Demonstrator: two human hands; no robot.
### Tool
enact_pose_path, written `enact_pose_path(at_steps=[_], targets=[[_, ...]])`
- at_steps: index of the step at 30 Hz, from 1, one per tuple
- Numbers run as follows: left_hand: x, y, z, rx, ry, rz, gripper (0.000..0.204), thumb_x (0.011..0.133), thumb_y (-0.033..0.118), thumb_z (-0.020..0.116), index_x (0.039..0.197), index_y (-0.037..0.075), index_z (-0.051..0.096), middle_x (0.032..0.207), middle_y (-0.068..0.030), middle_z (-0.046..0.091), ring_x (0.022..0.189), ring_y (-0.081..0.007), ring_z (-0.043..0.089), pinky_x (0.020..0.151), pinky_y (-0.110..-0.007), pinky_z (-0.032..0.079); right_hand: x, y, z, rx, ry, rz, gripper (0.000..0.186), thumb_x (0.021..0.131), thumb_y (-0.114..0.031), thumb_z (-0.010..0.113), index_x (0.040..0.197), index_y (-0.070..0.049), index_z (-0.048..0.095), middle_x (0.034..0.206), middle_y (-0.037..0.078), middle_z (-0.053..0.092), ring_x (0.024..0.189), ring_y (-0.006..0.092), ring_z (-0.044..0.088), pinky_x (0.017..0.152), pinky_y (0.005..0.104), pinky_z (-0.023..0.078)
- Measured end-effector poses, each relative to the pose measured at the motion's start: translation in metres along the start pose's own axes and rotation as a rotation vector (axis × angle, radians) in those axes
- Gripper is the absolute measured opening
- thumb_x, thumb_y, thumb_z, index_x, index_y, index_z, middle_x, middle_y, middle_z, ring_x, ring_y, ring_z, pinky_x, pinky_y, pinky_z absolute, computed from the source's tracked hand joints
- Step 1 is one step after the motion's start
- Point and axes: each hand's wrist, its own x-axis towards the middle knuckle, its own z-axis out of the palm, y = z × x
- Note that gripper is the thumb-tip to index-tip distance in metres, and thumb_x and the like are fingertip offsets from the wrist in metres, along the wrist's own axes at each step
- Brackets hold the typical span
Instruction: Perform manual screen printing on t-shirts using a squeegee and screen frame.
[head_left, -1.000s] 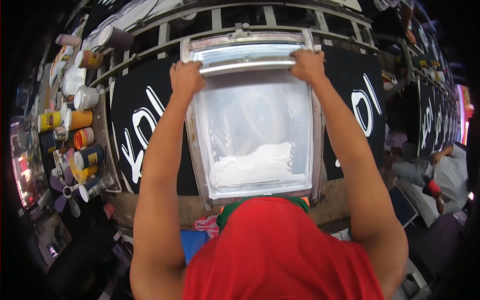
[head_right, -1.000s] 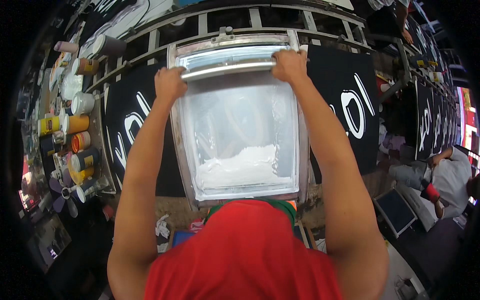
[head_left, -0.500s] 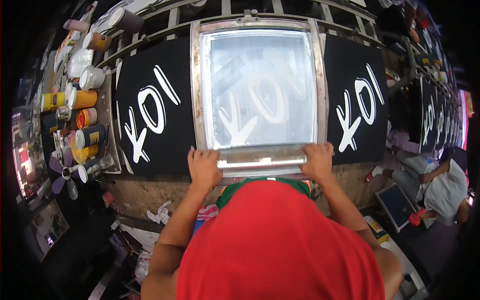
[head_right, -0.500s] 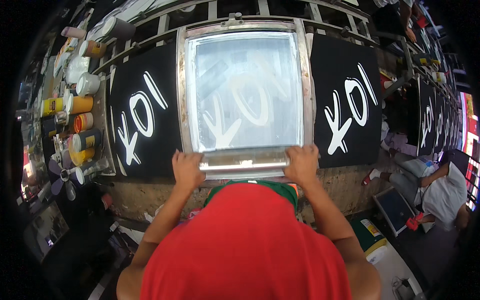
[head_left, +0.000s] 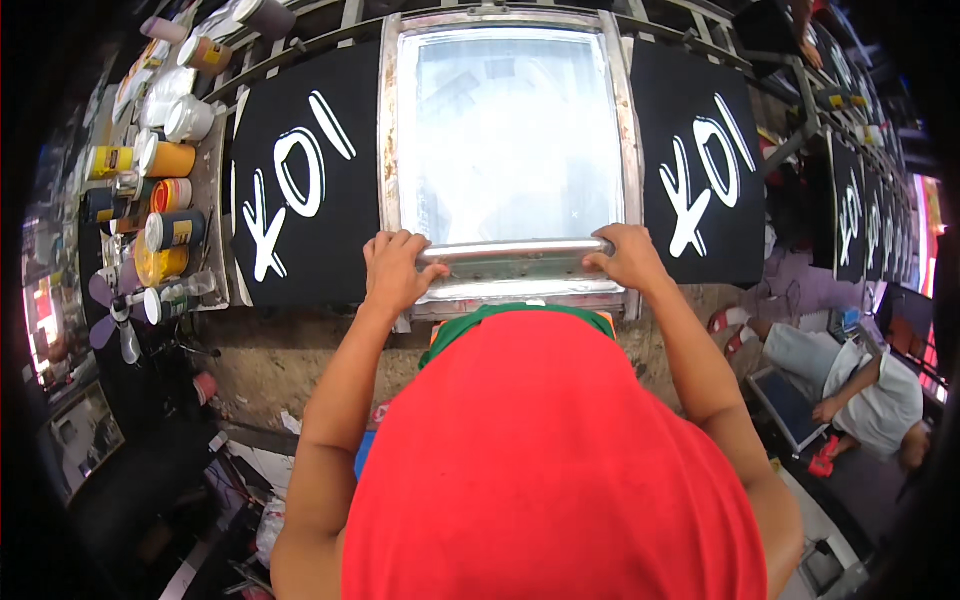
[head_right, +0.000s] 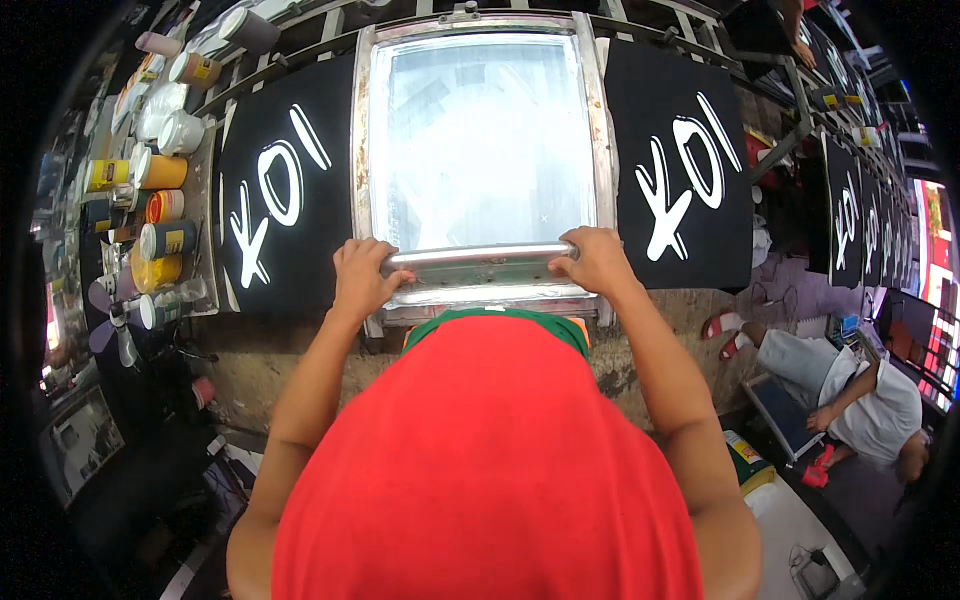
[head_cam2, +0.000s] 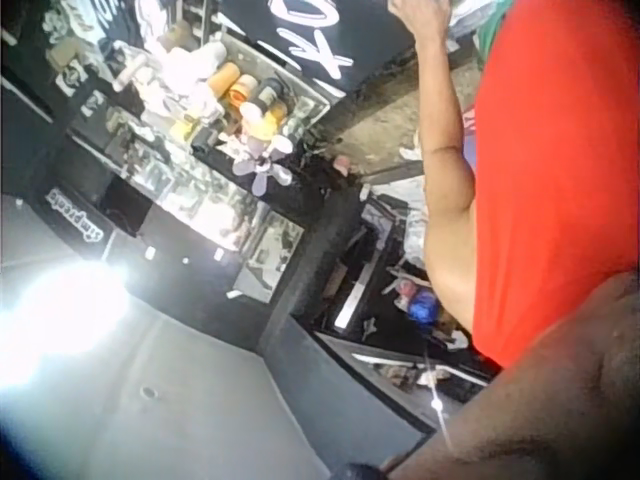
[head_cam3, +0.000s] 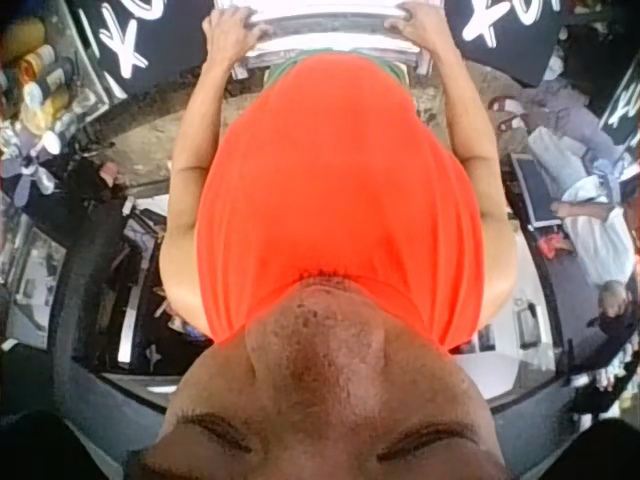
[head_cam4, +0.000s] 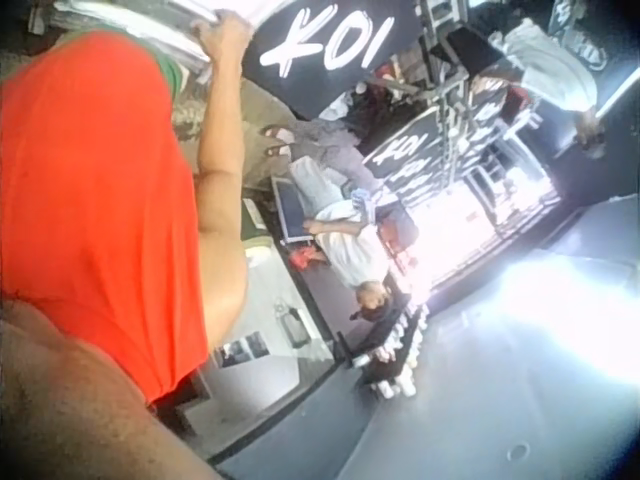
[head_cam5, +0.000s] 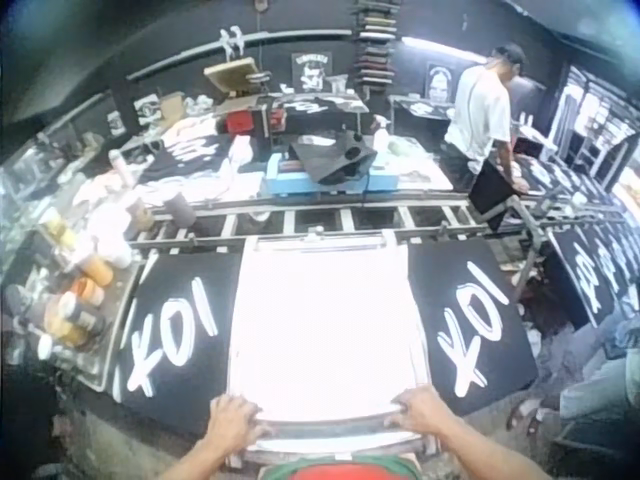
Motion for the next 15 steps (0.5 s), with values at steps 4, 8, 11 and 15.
enact_pose_path(at_steps=[4, 8, 11, 15], targets=[[0.003, 0.007, 0.01, 0.137, -0.002, -0.005, 0.06, 0.083, 0.062, 0.072, 0.1, 0.005, 0.07, 0.104, -0.0111, 0.069, 0.107, -0.0322, 0.053, 0.099, -0.05, 0.034, 0.0, -0.004, 0.011, -0.226, 0.096, -0.066, 0.067, 0.081, -0.066, 0.072, 0.103, -0.002, 0.074, 0.103, 0.017, 0.074, 0.102, 0.0354, 0.069, 0.1, 0.0517, 0.041], [0.023, 0.001, 0.012, 0.145, -0.169, -0.065, 0.071, 0.088, 0.07, 0.061, 0.098, 0.001, 0.068, 0.104, -0.0151, 0.07, 0.108, -0.035, 0.054, 0.1, -0.053, 0.032, 0.019, 0.003, 0.01, -0.234, -0.084, 0.032, 0.077, 0.081, -0.076, 0.063, 0.105, -0.004, 0.074, 0.105, 0.018, 0.074, 0.103, 0.0344, 0.069, 0.103, 0.0557, 0.036], [0.051, -0.007, 0.006, 0.166, -0.202, -0.048, 0.069, 0.088, 0.069, 0.062, 0.101, 0.001, 0.067, 0.105, -0.0157, 0.069, 0.108, -0.0353, 0.055, 0.099, -0.054, 0.033, 0.05, 0.012, -0.009, -0.241, -0.231, 0.046, 0.081, 0.081, -0.08, 0.06, 0.105, -0.004, 0.073, 0.106, 0.018, 0.073, 0.106, 0.0351, 0.068, 0.101, 0.0568, 0.036], [0.14, -0.03, -0.037, 0.212, -0.002, 0.097, 0.056, 0.086, 0.049, 0.075, 0.112, 0.001, 0.062, 0.111, -0.0186, 0.065, 0.112, -0.0363, 0.057, 0.096, -0.056, 0.04, 0.123, 0.016, -0.059, -0.159, 0.19, -0.112, 0.064, 0.083, -0.06, 0.075, 0.106, 0.0, 0.07, 0.109, 0.02, 0.071, 0.108, 0.0404, 0.064, 0.097, 0.0526, 0.044]])
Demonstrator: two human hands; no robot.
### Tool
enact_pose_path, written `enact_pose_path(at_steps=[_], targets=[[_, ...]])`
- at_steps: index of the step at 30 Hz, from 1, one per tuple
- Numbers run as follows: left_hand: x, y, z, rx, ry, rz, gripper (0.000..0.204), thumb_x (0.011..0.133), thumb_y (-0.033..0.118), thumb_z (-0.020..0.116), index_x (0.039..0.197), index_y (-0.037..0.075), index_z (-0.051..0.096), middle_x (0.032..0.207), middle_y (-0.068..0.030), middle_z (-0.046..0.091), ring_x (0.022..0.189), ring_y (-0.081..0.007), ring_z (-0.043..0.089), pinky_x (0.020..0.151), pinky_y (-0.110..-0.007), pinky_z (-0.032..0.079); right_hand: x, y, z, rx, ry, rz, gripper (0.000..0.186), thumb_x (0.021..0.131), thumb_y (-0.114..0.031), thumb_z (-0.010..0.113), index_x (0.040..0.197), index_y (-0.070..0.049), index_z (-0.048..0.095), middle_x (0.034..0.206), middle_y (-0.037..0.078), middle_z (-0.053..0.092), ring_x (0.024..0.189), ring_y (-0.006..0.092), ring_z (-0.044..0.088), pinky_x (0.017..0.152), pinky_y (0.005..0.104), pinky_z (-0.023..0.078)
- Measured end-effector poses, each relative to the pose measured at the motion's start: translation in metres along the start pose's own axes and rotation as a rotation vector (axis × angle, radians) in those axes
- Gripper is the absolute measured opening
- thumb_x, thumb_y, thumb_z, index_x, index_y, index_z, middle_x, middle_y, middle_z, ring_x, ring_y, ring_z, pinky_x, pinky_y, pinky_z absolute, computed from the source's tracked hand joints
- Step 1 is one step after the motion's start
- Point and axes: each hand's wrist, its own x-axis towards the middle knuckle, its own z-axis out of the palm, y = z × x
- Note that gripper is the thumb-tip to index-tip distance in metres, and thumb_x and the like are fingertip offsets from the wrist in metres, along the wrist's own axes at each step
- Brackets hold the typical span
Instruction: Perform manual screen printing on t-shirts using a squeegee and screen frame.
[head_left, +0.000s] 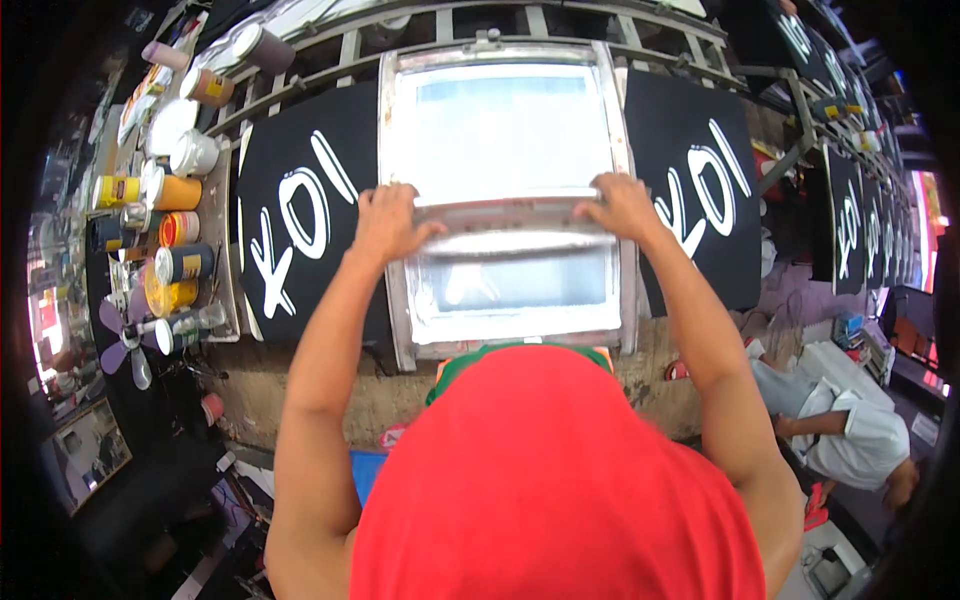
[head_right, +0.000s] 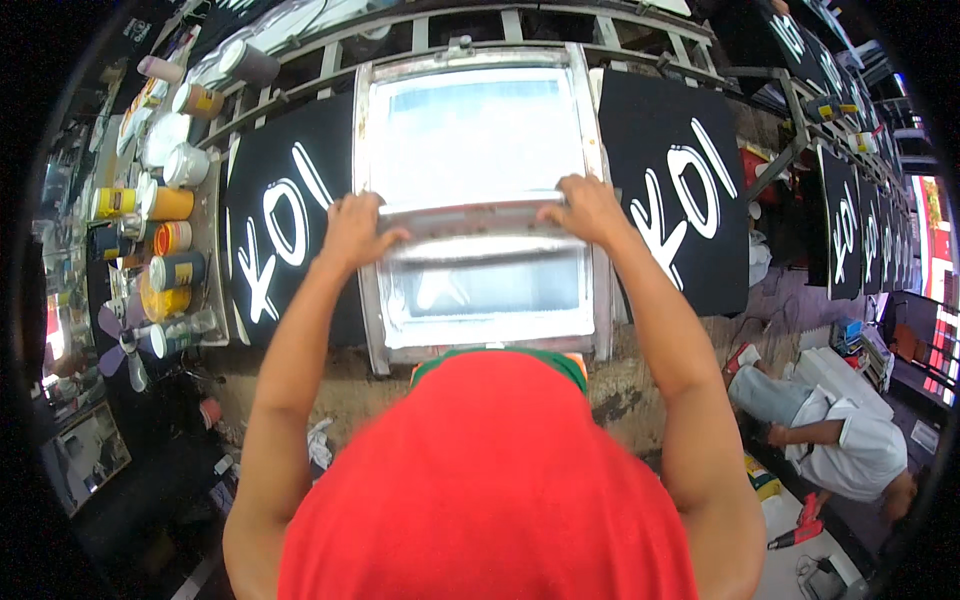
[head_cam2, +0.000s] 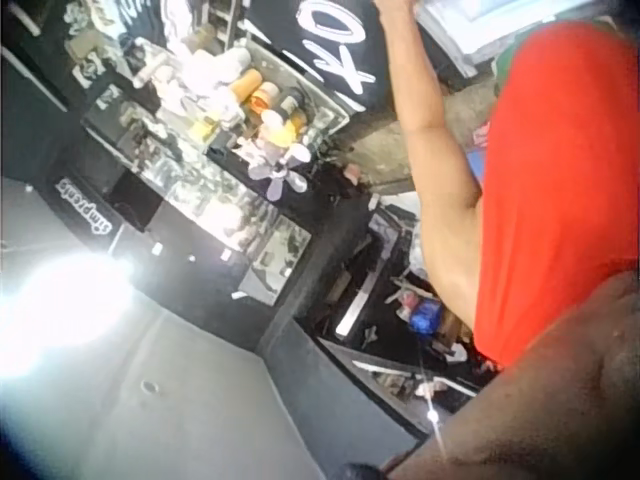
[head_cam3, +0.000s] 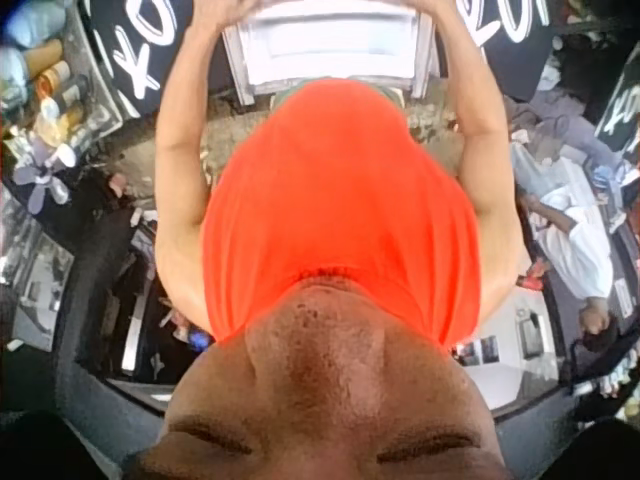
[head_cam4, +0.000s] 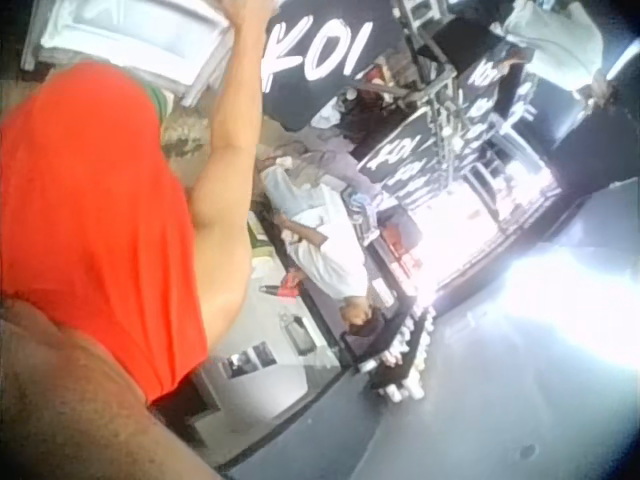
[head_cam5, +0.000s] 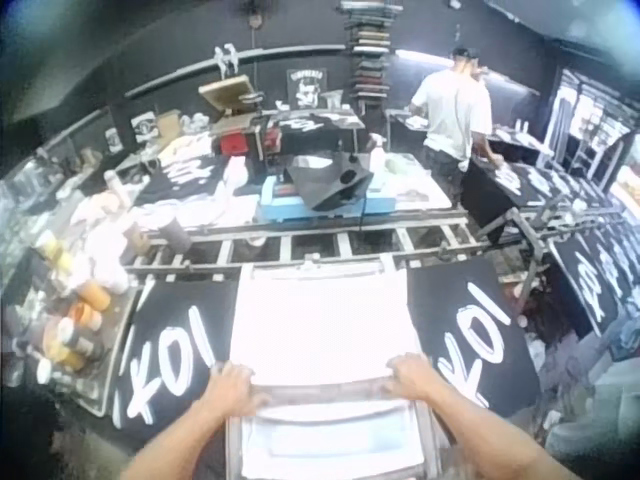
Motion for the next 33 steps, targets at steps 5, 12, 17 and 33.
enact_pose_path(at_steps=[5, 12, 17, 33], targets=[[0.133, -0.049, -0.044, 0.107, 0.14, 0.01, 0.037, 0.086, 0.018, 0.074, 0.12, 0.011, 0.061, 0.117, -0.0113, 0.06, 0.113, -0.0339, 0.059, 0.09, -0.051, 0.047, 0.125, 0.02, -0.057, -0.139, 0.181, -0.08, 0.049, 0.085, -0.042, 0.078, 0.117, -0.006, 0.067, 0.118, 0.013, 0.063, 0.118, 0.0348, 0.056, 0.099, 0.0506, 0.042], [0.214, -0.081, -0.005, 0.151, 0.073, -0.083, 0.033, 0.08, 0.012, 0.068, 0.113, 0.01, 0.061, 0.111, -0.0131, 0.068, 0.105, -0.0366, 0.066, 0.092, -0.054, 0.049, 0.211, 0.053, -0.036, -0.264, 0.267, -0.084, 0.047, 0.079, -0.027, 0.081, 0.12, -0.008, 0.067, 0.121, 0.01, 0.061, 0.12, 0.0345, 0.055, 0.098, 0.0511, 0.046], [0.229, -0.088, -0.01, 0.089, 0.046, -0.01, 0.037, 0.078, 0.013, 0.07, 0.114, 0.011, 0.064, 0.108, -0.0142, 0.071, 0.106, -0.0359, 0.067, 0.097, -0.054, 0.047, 0.233, 0.063, -0.048, -0.229, -0.002, -0.082, 0.043, 0.073, -0.021, 0.078, 0.113, -0.007, 0.071, 0.12, 0.013, 0.067, 0.118, 0.0361, 0.061, 0.096, 0.0471, 0.053], [-0.027, 0.004, 0.014, -0.051, 0.019, 0.024, 0.032, 0.069, 0.009, 0.07, 0.101, 0.014, 0.071, 0.096, -0.0076, 0.068, 0.102, -0.0298, 0.063, 0.104, -0.052, 0.04, -0.039, -0.015, 0.01, -0.114, -0.057, 0.035, 0.031, 0.07, -0.013, 0.07, 0.101, -0.011, 0.076, 0.098, 0.012, 0.07, 0.097, 0.0351, 0.065, 0.094, 0.048, 0.044]])
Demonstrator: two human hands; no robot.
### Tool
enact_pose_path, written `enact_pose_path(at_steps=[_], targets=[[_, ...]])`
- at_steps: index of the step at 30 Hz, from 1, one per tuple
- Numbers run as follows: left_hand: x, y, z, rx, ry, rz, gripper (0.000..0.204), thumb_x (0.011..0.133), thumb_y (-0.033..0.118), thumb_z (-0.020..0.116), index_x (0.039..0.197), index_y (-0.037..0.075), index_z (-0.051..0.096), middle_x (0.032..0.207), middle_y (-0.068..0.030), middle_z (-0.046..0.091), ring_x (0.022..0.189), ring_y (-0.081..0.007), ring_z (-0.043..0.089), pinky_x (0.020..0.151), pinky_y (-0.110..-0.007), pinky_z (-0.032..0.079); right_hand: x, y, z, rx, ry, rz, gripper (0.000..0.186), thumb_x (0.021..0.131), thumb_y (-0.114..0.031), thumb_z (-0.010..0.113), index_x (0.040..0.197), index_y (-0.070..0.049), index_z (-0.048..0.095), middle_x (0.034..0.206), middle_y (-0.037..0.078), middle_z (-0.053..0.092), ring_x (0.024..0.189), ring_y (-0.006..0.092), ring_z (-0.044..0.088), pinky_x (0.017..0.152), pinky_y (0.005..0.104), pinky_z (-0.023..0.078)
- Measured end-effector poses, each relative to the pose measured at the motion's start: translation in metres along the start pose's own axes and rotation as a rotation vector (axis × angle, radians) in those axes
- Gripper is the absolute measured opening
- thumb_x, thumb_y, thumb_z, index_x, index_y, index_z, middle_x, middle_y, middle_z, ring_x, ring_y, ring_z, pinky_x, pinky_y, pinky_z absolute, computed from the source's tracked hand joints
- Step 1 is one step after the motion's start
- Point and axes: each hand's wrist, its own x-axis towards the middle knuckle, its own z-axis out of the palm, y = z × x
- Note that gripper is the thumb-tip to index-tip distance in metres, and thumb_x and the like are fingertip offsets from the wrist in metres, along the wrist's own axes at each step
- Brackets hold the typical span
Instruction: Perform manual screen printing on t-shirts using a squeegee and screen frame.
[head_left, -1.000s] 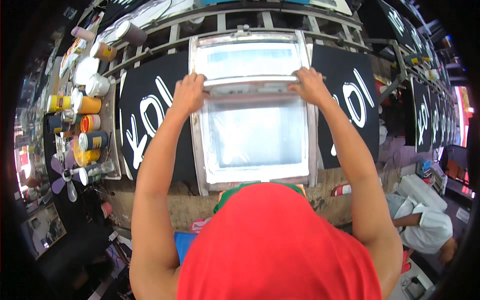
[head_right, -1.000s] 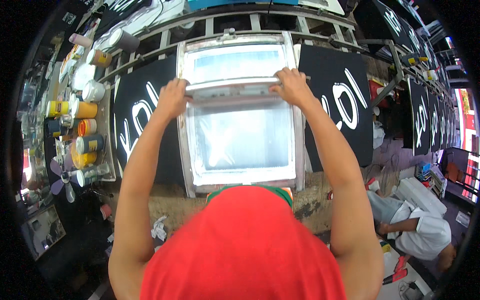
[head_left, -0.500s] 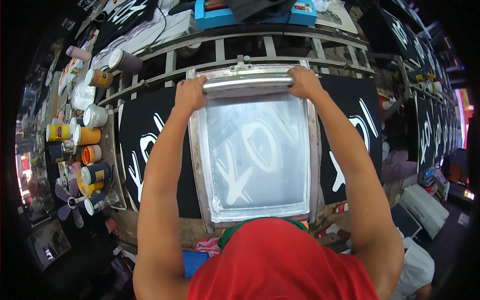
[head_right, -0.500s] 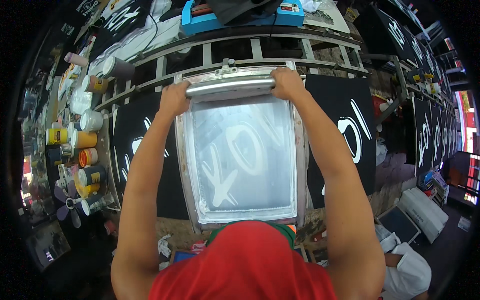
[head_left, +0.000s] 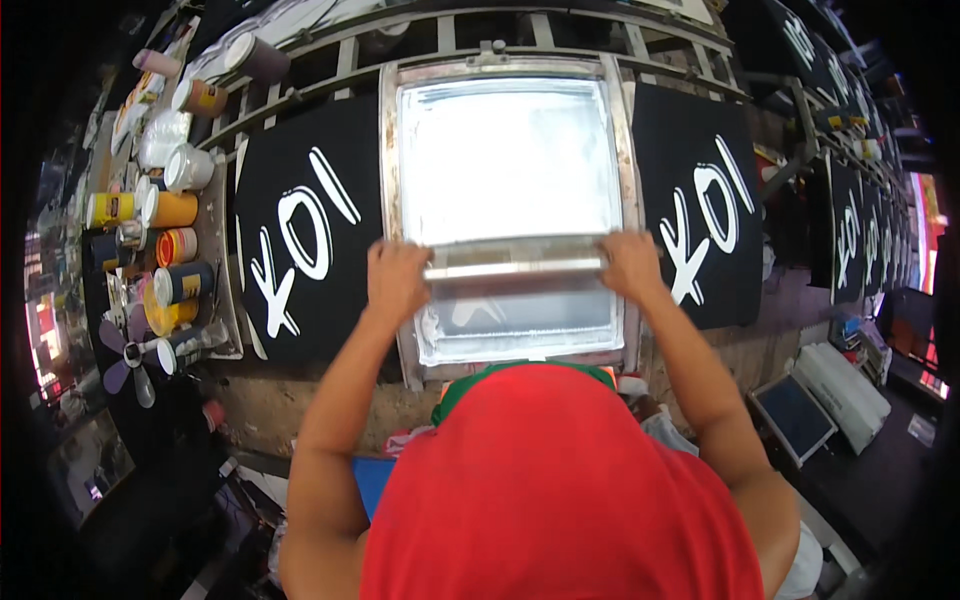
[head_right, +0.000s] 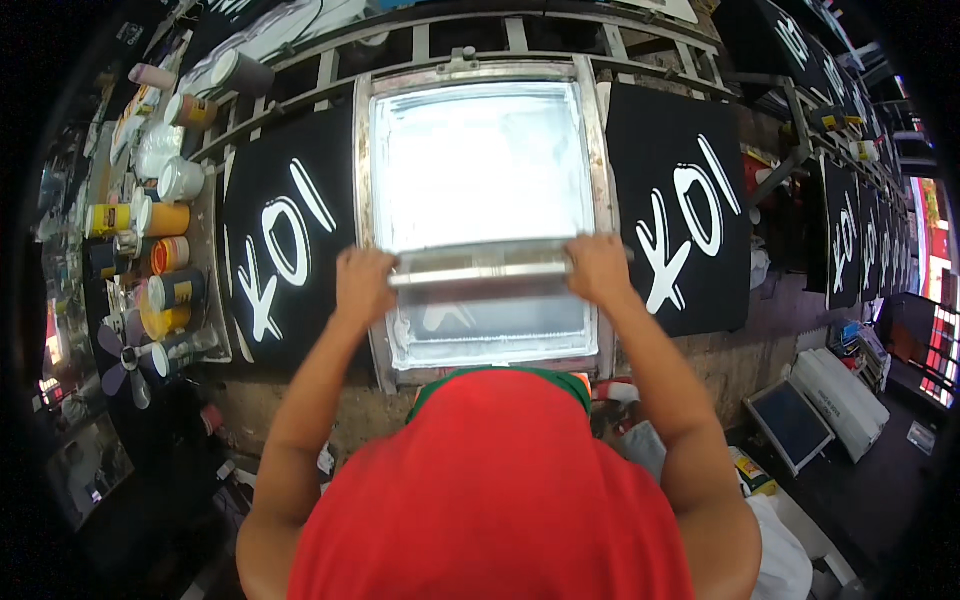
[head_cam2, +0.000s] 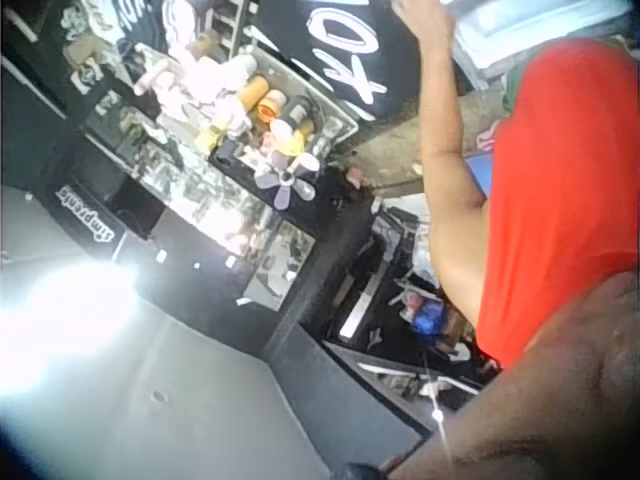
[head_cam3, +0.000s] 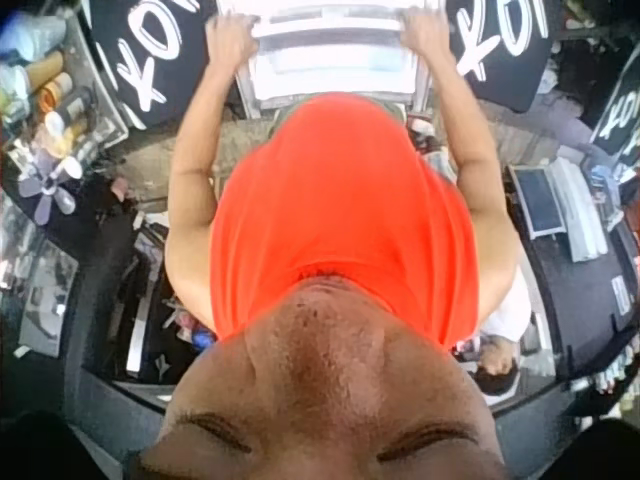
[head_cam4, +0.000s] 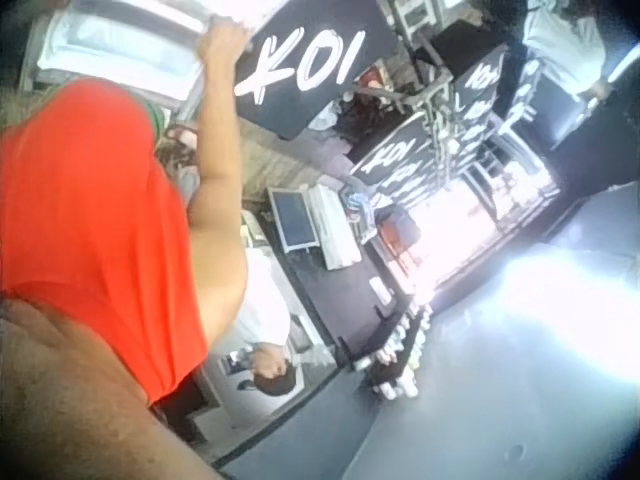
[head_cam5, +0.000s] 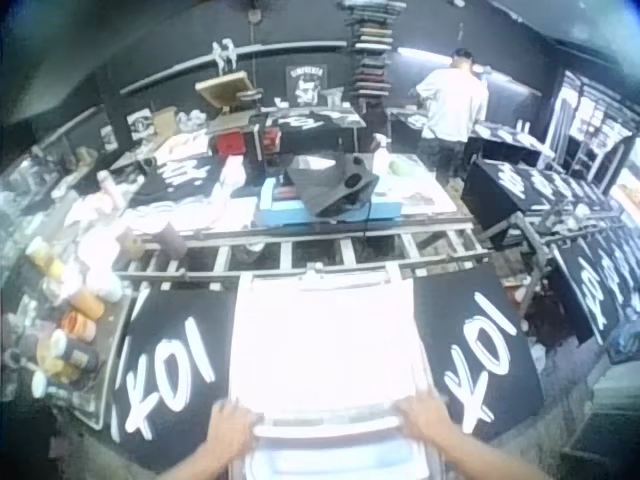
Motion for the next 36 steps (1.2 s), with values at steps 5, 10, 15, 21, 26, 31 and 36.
enact_pose_path(at_steps=[5, 10, 15, 21, 26, 31, 36], targets=[[-0.146, 0.052, 0.038, -0.068, -0.023, -0.067, 0.038, 0.066, 0.006, 0.069, 0.102, 0.015, 0.064, 0.106, -0.005, 0.066, 0.103, -0.0261, 0.061, 0.096, -0.049, 0.039, -0.141, -0.039, 0.045, -0.053, 0.093, -0.054, 0.033, 0.065, -0.008, 0.071, 0.098, -0.011, 0.066, 0.1, 0.008, 0.066, 0.099, 0.0307, 0.06, 0.093, 0.0477, 0.041], [-0.064, 0.027, -0.011, -0.05, -0.106, -0.007, 0.039, 0.069, 0.01, 0.072, 0.106, 0.015, 0.064, 0.105, -0.0052, 0.069, 0.097, -0.0259, 0.062, 0.093, -0.049, 0.039, -0.075, -0.01, 0.012, 0.108, 0.03, -0.073, 0.032, 0.066, -0.013, 0.076, 0.098, -0.01, 0.07, 0.096, 0.011, 0.068, 0.094, 0.0337, 0.065, 0.088, 0.0484, 0.045], [0.149, -0.045, -0.031, 0.104, -0.022, -0.08, 0.043, 0.074, 0.01, 0.067, 0.116, 0.017, 0.075, 0.101, -0.0114, 0.076, 0.098, -0.0312, 0.072, 0.1, -0.05, 0.042, 0.149, 0.046, -0.049, -0.074, 0.051, -0.017, 0.033, 0.073, -0.02, 0.07, 0.105, -0.01, 0.075, 0.106, 0.014, 0.073, 0.101, 0.0329, 0.07, 0.09, 0.0479, 0.048], [0.267, -0.089, -0.022, 0.167, -0.045, -0.257, 0.041, 0.078, 0.012, 0.064, 0.117, 0.018, 0.075, 0.108, -0.0111, 0.076, 0.102, -0.0308, 0.071, 0.105, -0.048, 0.044, 0.272, 0.059, -0.06, -0.177, 0.155, 0.08, 0.031, 0.073, -0.015, 0.065, 0.101, -0.01, 0.076, 0.105, 0.013, 0.074, 0.105, 0.0319, 0.069, 0.095, 0.054, 0.043], [0.166, -0.05, -0.008, 0.107, -0.024, -0.188, 0.036, 0.076, 0.015, 0.069, 0.111, 0.015, 0.076, 0.107, -0.0097, 0.076, 0.108, -0.0307, 0.069, 0.11, -0.054, 0.039, 0.178, 0.038, -0.04, -0.13, 0.021, 0.086, 0.035, 0.071, -0.02, 0.069, 0.104, -0.015, 0.079, 0.1, 0.012, 0.074, 0.101, 0.032, 0.069, 0.103, 0.0577, 0.036], [-0.041, 0.035, 0.02, -0.011, -0.195, -0.175, 0.04, 0.067, 0.012, 0.074, 0.106, 0.014, 0.074, 0.103, -0.0081, 0.073, 0.11, -0.032, 0.063, 0.109, -0.054, 0.035, -0.049, -0.005, 0.024, -0.036, 0.0, 0.048, 0.033, 0.065, -0.02, 0.074, 0.097, -0.014, 0.077, 0.101, 0.007, 0.073, 0.099, 0.032, 0.065, 0.105, 0.062, 0.033], [-0.1, 0.048, 0.008, -0.18, -0.237, -0.168, 0.04, 0.065, 0.013, 0.077, 0.105, 0.014, 0.074, 0.098, -0.0072, 0.072, 0.104, -0.028, 0.065, 0.109, -0.054, 0.035, -0.103, -0.025, 0.023, 0.09, -0.184, 0.065, 0.034, 0.064, -0.017, 0.073, 0.097, -0.015, 0.078, 0.096, 0.009, 0.074, 0.094, 0.0324, 0.069, 0.109, 0.0636, 0.03]])
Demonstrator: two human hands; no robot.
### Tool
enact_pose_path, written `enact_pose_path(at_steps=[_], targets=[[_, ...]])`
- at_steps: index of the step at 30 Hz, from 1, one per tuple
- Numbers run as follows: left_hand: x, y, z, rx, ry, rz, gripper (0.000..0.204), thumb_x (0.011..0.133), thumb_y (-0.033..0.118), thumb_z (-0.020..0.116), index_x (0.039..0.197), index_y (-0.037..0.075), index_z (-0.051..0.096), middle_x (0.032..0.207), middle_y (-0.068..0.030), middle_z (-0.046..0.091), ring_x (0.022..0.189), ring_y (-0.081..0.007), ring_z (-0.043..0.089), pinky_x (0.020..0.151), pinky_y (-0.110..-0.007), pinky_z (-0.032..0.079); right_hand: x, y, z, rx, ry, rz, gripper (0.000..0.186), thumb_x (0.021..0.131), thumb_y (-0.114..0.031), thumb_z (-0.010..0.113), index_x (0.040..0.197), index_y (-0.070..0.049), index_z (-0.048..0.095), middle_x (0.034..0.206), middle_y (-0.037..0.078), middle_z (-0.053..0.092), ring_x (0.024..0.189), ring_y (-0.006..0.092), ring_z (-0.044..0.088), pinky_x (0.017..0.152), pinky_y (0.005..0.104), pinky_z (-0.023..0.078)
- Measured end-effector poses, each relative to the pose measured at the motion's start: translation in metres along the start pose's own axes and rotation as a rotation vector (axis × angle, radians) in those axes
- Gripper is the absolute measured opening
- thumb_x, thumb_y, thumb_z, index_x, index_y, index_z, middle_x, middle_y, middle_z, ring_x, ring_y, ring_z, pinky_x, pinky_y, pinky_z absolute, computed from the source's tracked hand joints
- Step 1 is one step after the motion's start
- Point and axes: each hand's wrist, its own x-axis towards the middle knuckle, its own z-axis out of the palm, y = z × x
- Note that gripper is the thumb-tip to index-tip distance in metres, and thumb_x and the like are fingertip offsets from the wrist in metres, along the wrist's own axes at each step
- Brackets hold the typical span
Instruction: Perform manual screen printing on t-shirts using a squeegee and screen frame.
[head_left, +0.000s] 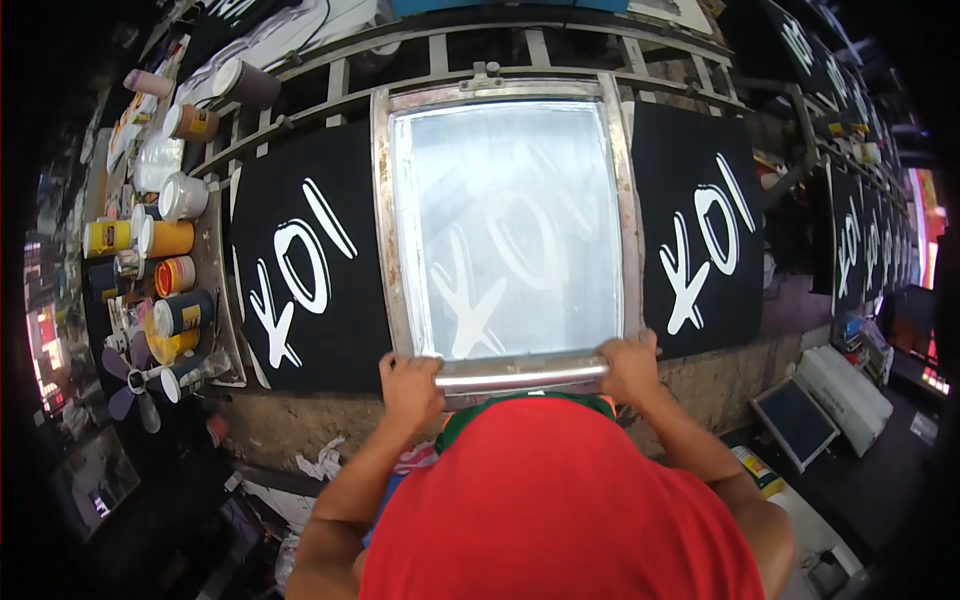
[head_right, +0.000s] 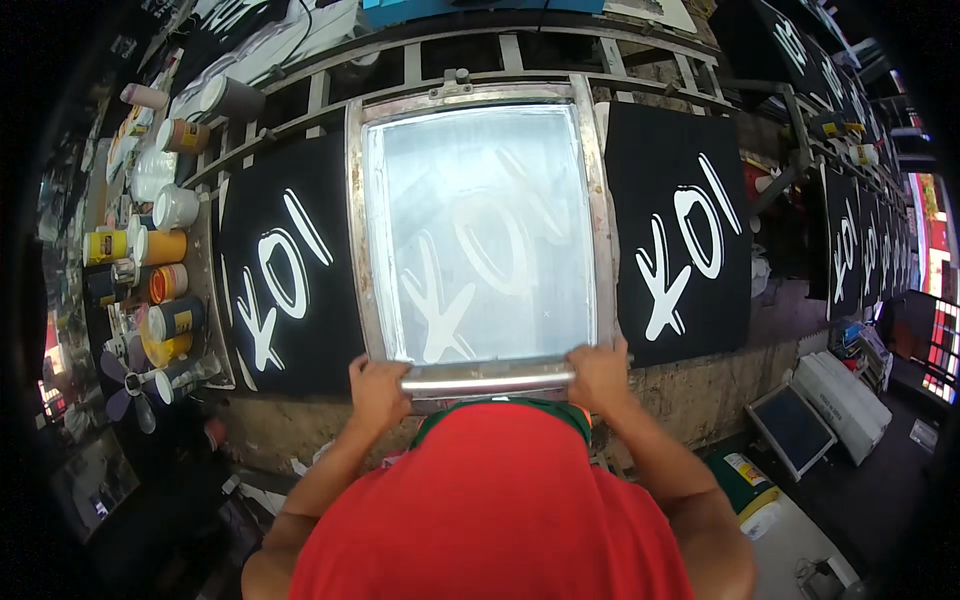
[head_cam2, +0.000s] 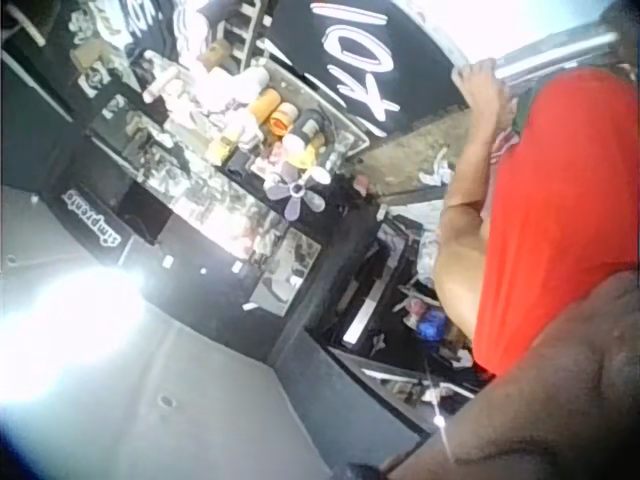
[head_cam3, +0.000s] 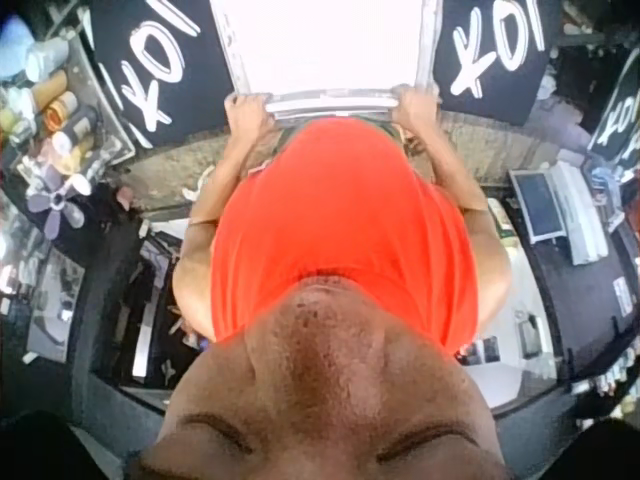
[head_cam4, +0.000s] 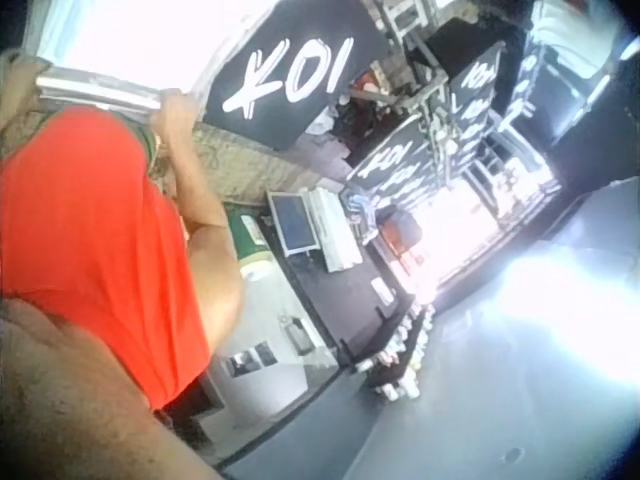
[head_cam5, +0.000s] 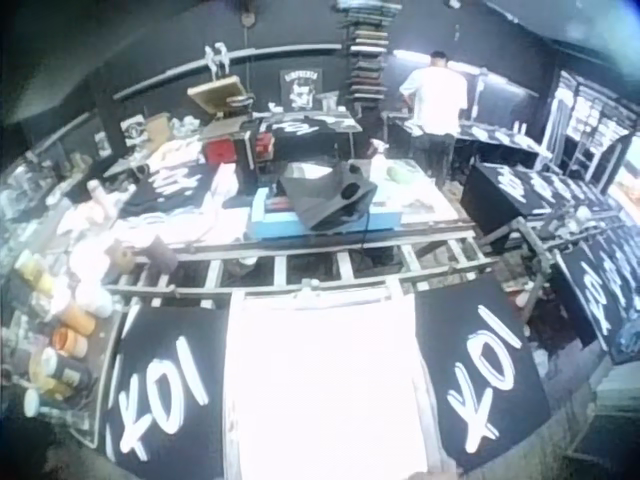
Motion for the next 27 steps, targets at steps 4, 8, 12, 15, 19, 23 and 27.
enact_pose_path(at_steps=[4, 8, 12, 15, 19, 23, 27], targets=[[0.141, -0.023, -0.06, 0.191, 0.208, 0.041, 0.032, 0.07, 0.009, 0.073, 0.101, 0.015, 0.077, 0.096, -0.0106, 0.074, 0.099, -0.0292, 0.069, 0.11, -0.055, 0.037, 0.136, 0.021, -0.067, -0.132, 0.213, 0.012, 0.036, 0.065, -0.018, 0.074, 0.101, -0.015, 0.079, 0.097, 0.012, 0.074, 0.097, 0.0324, 0.071, 0.112, 0.0643, 0.029], [0.299, -0.043, -0.127, 0.274, 0.326, -0.036, 0.039, 0.076, 0.011, 0.066, 0.113, 0.017, 0.077, 0.105, -0.0129, 0.076, 0.104, -0.0329, 0.069, 0.109, -0.052, 0.041, 0.298, 0.036, -0.147, -0.18, 0.279, 0.054, 0.036, 0.07, -0.024, 0.069, 0.104, -0.017, 0.079, 0.103, 0.012, 0.075, 0.1, 0.0311, 0.071, 0.103, 0.0568, 0.035], [0.355, -0.052, -0.13, 0.348, 0.284, -0.154, 0.043, 0.075, 0.017, 0.069, 0.116, 0.019, 0.077, 0.106, -0.0131, 0.076, 0.107, -0.0339, 0.068, 0.106, -0.052, 0.044, 0.351, 0.039, -0.157, -0.243, 0.266, 0.122, 0.041, 0.069, -0.02, 0.065, 0.107, -0.016, 0.079, 0.104, 0.012, 0.076, 0.099, 0.0311, 0.072, 0.098, 0.0526, 0.038], [0.327, -0.059, -0.113, 0.348, 0.262, -0.132, 0.04, 0.075, 0.019, 0.068, 0.114, 0.018, 0.078, 0.106, -0.0134, 0.076, 0.106, -0.0346, 0.069, 0.108, -0.053, 0.043, 0.331, 0.034, -0.146, -0.206, 0.216, 0.082, 0.044, 0.068, -0.018, 0.062, 0.108, -0.016, 0.08, 0.106, 0.013, 0.076, 0.1, 0.0311, 0.072, 0.098, 0.0507, 0.038], [0.226, -0.025, -0.082, 0.244, 0.184, -0.071, 0.037, 0.071, 0.012, 0.068, 0.108, 0.015, 0.077, 0.103, -0.0112, 0.075, 0.105, -0.0331, 0.068, 0.111, -0.054, 0.039, 0.223, 0.034, -0.098, -0.142, 0.228, 0.035, 0.039, 0.066, -0.018, 0.064, 0.102, -0.014, 0.08, 0.102, 0.013, 0.075, 0.097, 0.0324, 0.07, 0.105, 0.0562, 0.036], [0.087, -0.005, -0.023, 0.203, 0.182, -0.056, 0.031, 0.067, 0.013, 0.072, 0.098, 0.015, 0.077, 0.103, -0.0074, 0.074, 0.107, -0.0278, 0.064, 0.11, -0.052, 0.037, 0.09, 0.01, -0.036, -0.074, 0.21, 0.007, 0.035, 0.064, -0.016, 0.068, 0.096, -0.011, 0.079, 0.097, 0.012, 0.074, 0.094, 0.0341, 0.068, 0.105, 0.0573, 0.035], [-0.02, 0.014, 0.019, 0.129, 0.104, -0.089, 0.033, 0.066, 0.012, 0.074, 0.099, 0.014, 0.075, 0.105, -0.0064, 0.072, 0.105, -0.0286, 0.062, 0.106, -0.05, 0.037, -0.008, -0.014, 0.007, -0.036, 0.163, 0.007, 0.031, 0.063, -0.015, 0.07, 0.093, -0.011, 0.078, 0.096, 0.011, 0.074, 0.091, 0.033, 0.067, 0.105, 0.0554, 0.035]])
